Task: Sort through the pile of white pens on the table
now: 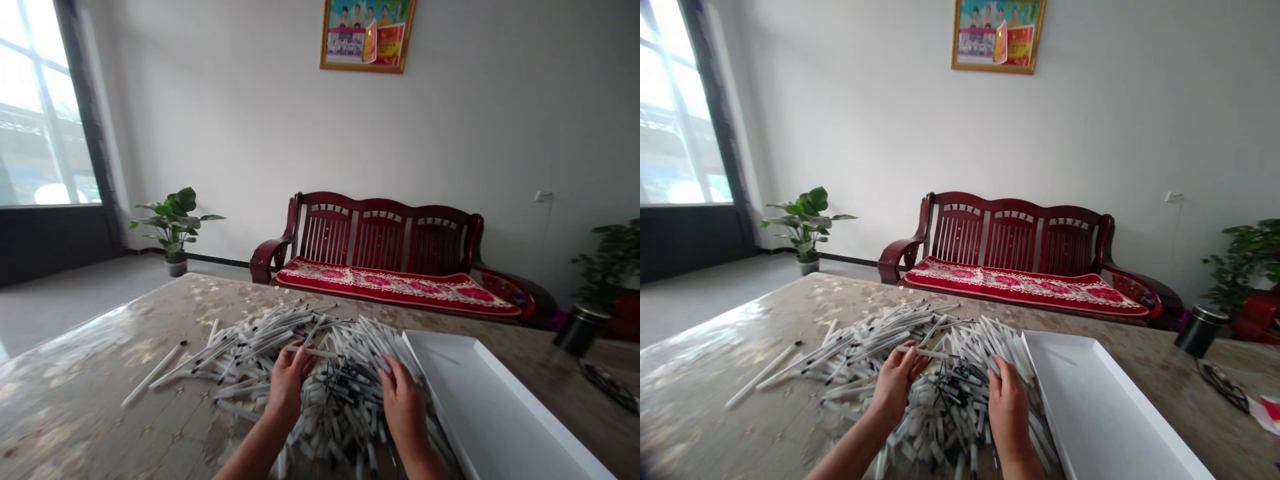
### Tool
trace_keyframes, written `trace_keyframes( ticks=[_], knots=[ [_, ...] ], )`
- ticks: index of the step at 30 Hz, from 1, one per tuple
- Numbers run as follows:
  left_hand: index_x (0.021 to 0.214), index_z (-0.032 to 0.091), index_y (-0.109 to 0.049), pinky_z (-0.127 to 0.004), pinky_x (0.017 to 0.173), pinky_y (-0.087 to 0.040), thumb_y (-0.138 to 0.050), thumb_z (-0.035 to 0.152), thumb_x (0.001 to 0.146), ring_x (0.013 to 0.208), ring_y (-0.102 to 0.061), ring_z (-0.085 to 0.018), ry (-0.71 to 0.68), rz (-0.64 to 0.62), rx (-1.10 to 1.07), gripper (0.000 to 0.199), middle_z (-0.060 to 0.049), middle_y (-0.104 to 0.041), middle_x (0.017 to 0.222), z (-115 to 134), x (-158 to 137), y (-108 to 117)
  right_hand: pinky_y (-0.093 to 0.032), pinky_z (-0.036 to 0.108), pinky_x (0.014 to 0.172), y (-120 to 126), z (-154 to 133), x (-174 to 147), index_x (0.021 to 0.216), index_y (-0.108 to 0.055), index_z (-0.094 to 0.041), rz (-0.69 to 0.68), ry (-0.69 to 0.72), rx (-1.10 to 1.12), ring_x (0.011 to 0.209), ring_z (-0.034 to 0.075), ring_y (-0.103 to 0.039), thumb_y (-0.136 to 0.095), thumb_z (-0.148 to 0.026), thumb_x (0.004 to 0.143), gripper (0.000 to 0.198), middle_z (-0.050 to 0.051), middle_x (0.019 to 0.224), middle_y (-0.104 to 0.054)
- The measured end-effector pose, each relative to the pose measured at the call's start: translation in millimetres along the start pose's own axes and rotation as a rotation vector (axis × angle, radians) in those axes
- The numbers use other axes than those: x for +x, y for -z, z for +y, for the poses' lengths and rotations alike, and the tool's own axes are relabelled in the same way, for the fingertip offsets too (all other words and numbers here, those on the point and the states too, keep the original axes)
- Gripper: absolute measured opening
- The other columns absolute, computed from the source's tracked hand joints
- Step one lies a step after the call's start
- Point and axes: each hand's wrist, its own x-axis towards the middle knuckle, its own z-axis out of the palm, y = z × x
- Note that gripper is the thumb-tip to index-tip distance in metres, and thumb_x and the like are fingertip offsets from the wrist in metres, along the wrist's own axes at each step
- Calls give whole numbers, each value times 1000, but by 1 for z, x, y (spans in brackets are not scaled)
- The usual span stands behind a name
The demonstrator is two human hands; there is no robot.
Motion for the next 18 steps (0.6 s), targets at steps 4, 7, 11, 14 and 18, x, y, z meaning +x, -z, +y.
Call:
trace_keyframes(
  ticks=[4, 7, 11, 14, 18],
  knots=[
    [117, 21, -59, -31, 103, -52, -60, 7, 90, 105, -71, -15, 84, -97, -52, 31, -7, -73, 116, -6, -1, -3, -58, 33, 72, 2, 7, 1, 122, -62, -15, 1, -27, -83, 77, 21, -71, -43, -32, 97, 36, 14, 100, -74],
    [137, 24, -48, -35, 115, -38, -67, 17, 87, 128, -58, -20, 92, -215, -8, 54, -10, -62, 138, -12, 2, 1, -56, 39, 84, 8, 3, 1, 123, -60, -17, -2, -13, -126, 93, 23, -69, -43, -30, 96, 35, 14, 113, -69],
    [153, 26, -28, -42, 119, -29, -72, 35, 82, 141, -42, -27, -37, -297, 192, 84, -14, -40, 157, -21, 14, 11, -50, 43, 97, 17, -1, 6, 124, -59, -19, -7, 4, -198, 114, 27, -61, -43, -27, 94, 34, 14, 121, -66],
    [153, 24, -30, -46, 118, -29, -71, 40, 80, 145, -36, -31, -159, -290, 437, 85, -15, -32, 161, -25, 26, 19, -49, 42, 98, 29, -4, 15, 124, -59, -16, -59, -50, -305, 113, 28, -60, -44, -25, 91, 37, 15, 121, -66],
    [143, 20, -48, -46, 118, -28, -61, 34, 82, 148, -29, -31, -366, -286, 861, 65, -14, -33, 160, -24, 35, 24, -48, 38, 96, 57, -16, 33, 125, -61, -15, -356, -197, -587, 113, 30, -60, -54, -25, 88, 39, 14, 126, -65]
  ],
)
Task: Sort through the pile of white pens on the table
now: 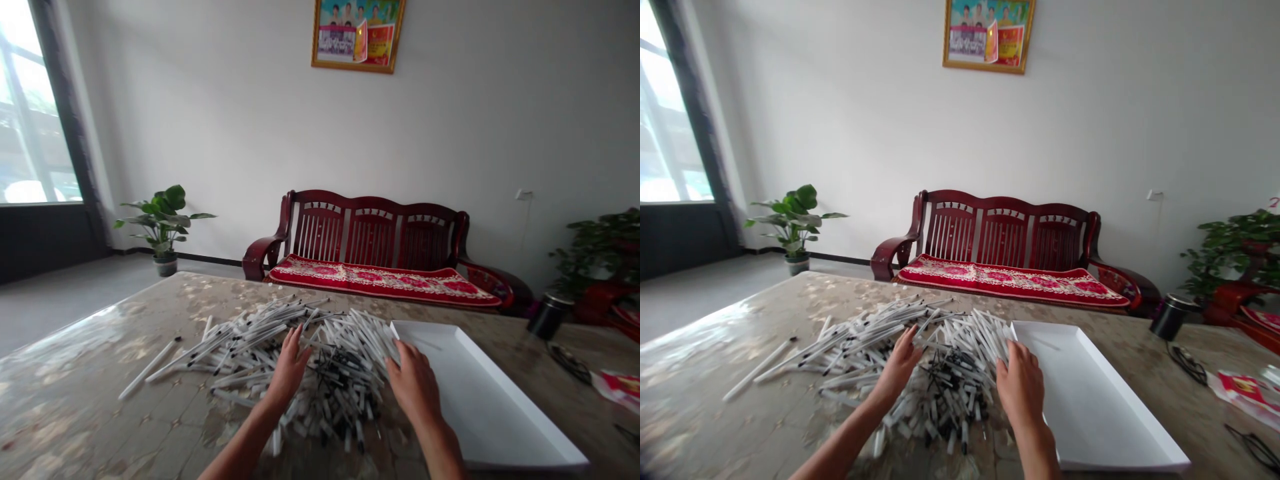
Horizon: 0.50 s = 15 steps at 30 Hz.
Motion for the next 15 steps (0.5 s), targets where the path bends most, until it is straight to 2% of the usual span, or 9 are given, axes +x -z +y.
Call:
trace_keyframes(
  ticks=[3, 7, 11, 13, 15],
  knots=[
    [138, 21, -55, -51, 117, -29, -56, 28, 84, 145, -34, -34, -57, -78, 388, 55, -13, -39, 158, 7, 1, 6, -50, 38, 88, 26, 4, 0, 125, -62, -14, -208, -72, -198, 114, 32, -59, -55, -30, 91, 38, 16, 129, -64],
    [136, 19, -59, -57, 118, -24, -61, 27, 82, 148, -24, -40, -129, -187, 831, 54, -15, -44, 154, 35, -6, 10, -50, 37, 86, 41, 18, -8, 128, -61, -11, -347, -101, -281, 117, 32, -58, -53, -27, 93, 39, 18, 130, -62],
    [144, 21, -50, -53, 118, -26, -70, 32, 77, 150, -20, -37, -307, -471, 926, 70, -16, -37, 158, 71, -16, -8, -48, 35, 92, 35, 36, -20, 129, -62, -9, -429, -68, -300, 117, 30, -60, -48, -14, 93, 39, 19, 128, -64],
    [149, 26, -41, -53, 118, -25, -75, 35, 73, 151, -16, -37, -419, -641, 925, 85, -15, -28, 162, 82, -18, -29, -47, 33, 94, 29, 43, -26, 126, -65, -9, -460, -21, -295, 116, 29, -61, -41, -7, 93, 41, 18, 123, -67],
    [152, 29, -35, -56, 118, -22, -80, 39, 68, 152, -10, -38, -530, -747, 939, 96, -14, -20, 165, 87, -18, -55, -46, 32, 96, 24, 48, -30, 126, -66, -8, -456, 15, -291, 115, 28, -62, -37, -3, 91, 45, 17, 120, -69]
  ],
)
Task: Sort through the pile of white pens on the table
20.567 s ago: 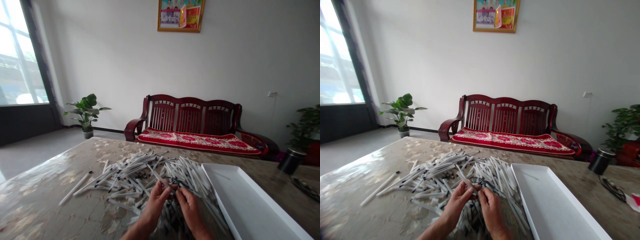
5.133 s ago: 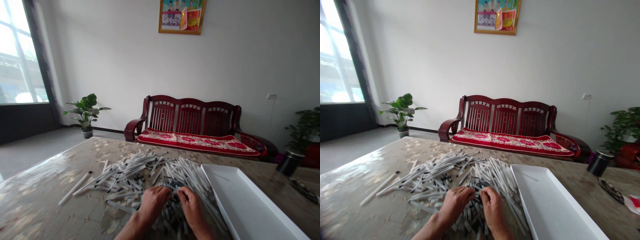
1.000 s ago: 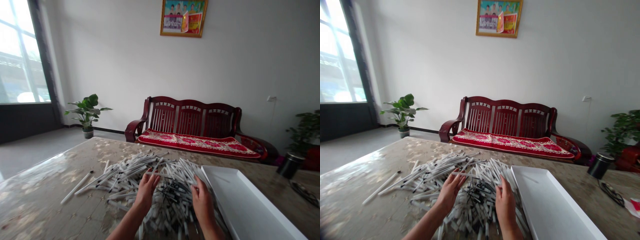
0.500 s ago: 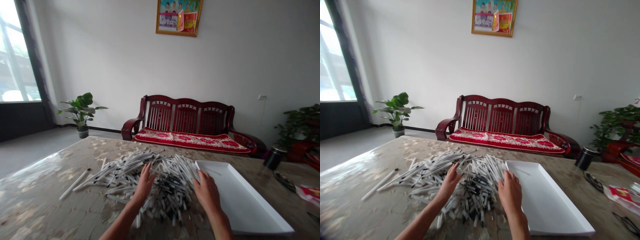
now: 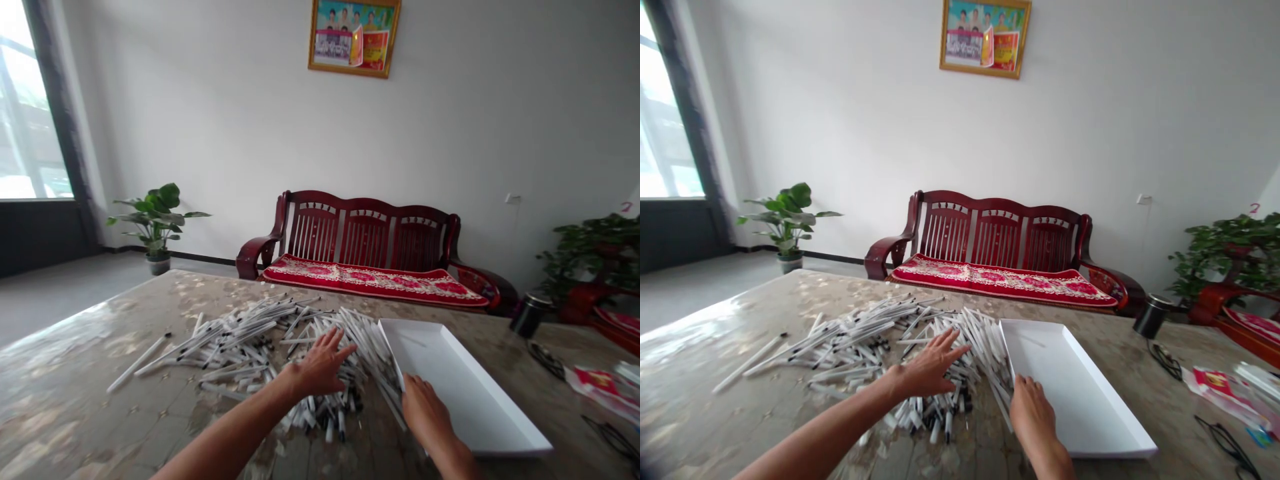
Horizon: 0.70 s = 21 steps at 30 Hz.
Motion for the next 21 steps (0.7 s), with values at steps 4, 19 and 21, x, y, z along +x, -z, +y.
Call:
trace_keyframes(
  ticks=[4, 19, 21],
  knots=[
    [153, 31, -30, -68, 114, -19, -80, 42, 64, 150, -10, -44, -31, -69, 48, 103, -18, -10, 166, 22, 47, -14, -45, 28, 98, -10, 11, 4, 128, -65, -10, 24, 36, 9, 117, 26, -62, -39, -1, 89, 48, 15, 123, -68],
    [127, 29, -50, -59, 91, -46, -65, 20, 70, 128, -41, -38, 52, 27, 8, 59, -13, -49, 137, 78, 100, -51, -45, 29, 98, -29, 78, 64, 119, -70, -22, 104, 202, 308, 112, 22, -64, -45, -1, 77, 54, 8, 113, -72],
    [126, 28, -50, -57, 90, -47, -65, 18, 71, 127, -40, -38, 13, 31, 12, 58, -12, -48, 137, 88, 97, -52, -44, 29, 99, -27, 79, 72, 119, -70, -22, 112, 218, 355, 114, 22, -64, -45, -3, 77, 52, 8, 114, -72]
  ],
)
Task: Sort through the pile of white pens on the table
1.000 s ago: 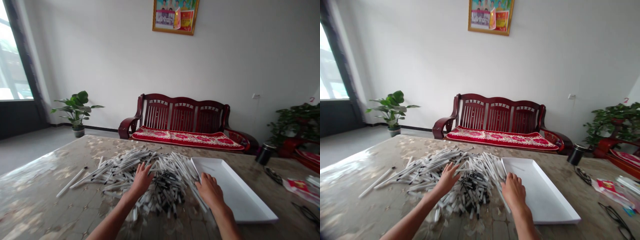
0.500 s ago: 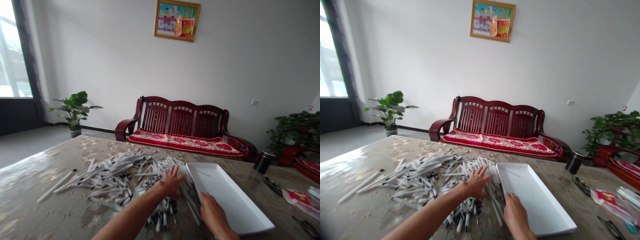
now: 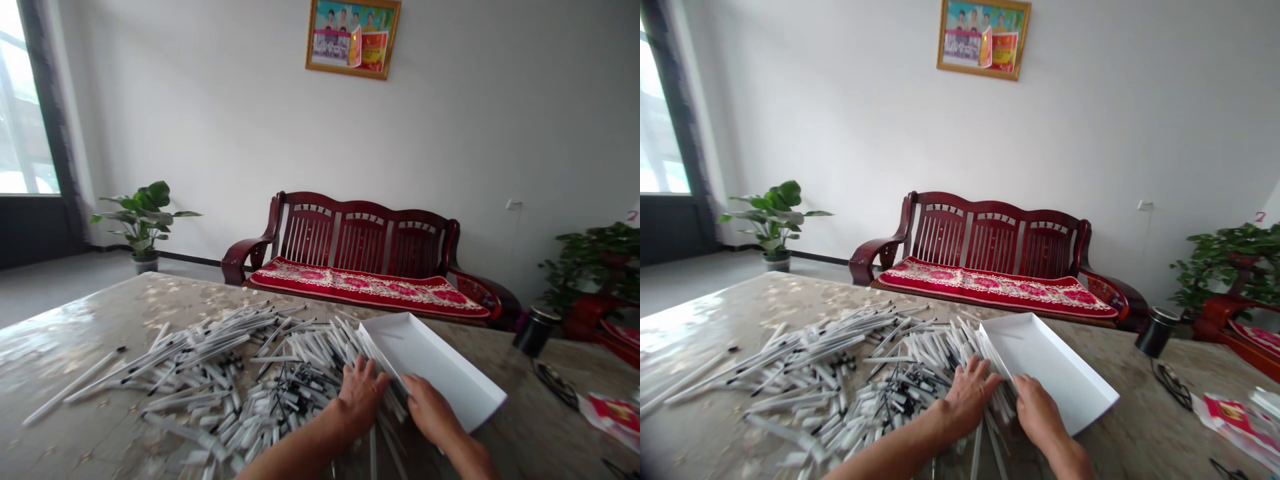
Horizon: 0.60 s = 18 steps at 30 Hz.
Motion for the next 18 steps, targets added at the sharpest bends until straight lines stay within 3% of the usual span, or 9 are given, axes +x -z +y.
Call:
trace_keyframes(
  ticks=[5, 7, 13, 18],
  knots=[
    [115, 26, -56, -49, 87, -50, -61, 19, 81, 116, -49, -32, -182, -6, 29, 35, -11, -57, 125, 8, -9, 4, -44, 26, 96, 6, 0, 14, 114, -71, -21, -5, 10, -6, 112, 20, -64, -43, -2, 78, 49, 8, 111, -73],
    [114, 25, -57, -46, 87, -50, -56, 18, 86, 114, -52, -30, -182, 25, 30, 28, -10, -60, 118, 3, -10, 7, -44, 25, 95, 11, -4, 13, 111, -71, -20, -16, 13, -16, 110, 20, -65, -42, -1, 78, 48, 7, 109, -73],
    [112, 20, -63, -44, 90, -51, -57, 12, 89, 115, -56, -30, 117, 93, -47, 25, -12, -64, 117, -22, 2, 18, -45, 28, 97, 13, -19, -16, 114, -71, -18, -5, -45, -137, 111, 22, -66, -42, 0, 80, 48, 11, 113, -73],
    [123, 21, -60, -43, 89, -55, -60, 34, 95, 107, -63, -23, 202, 161, -114, 30, -10, -61, 127, -25, 11, 22, -48, 27, 95, 2, -19, -46, 115, -72, -21, 29, -117, -224, 110, 22, -68, -41, 0, 82, 50, 9, 115, -73]
  ],
)
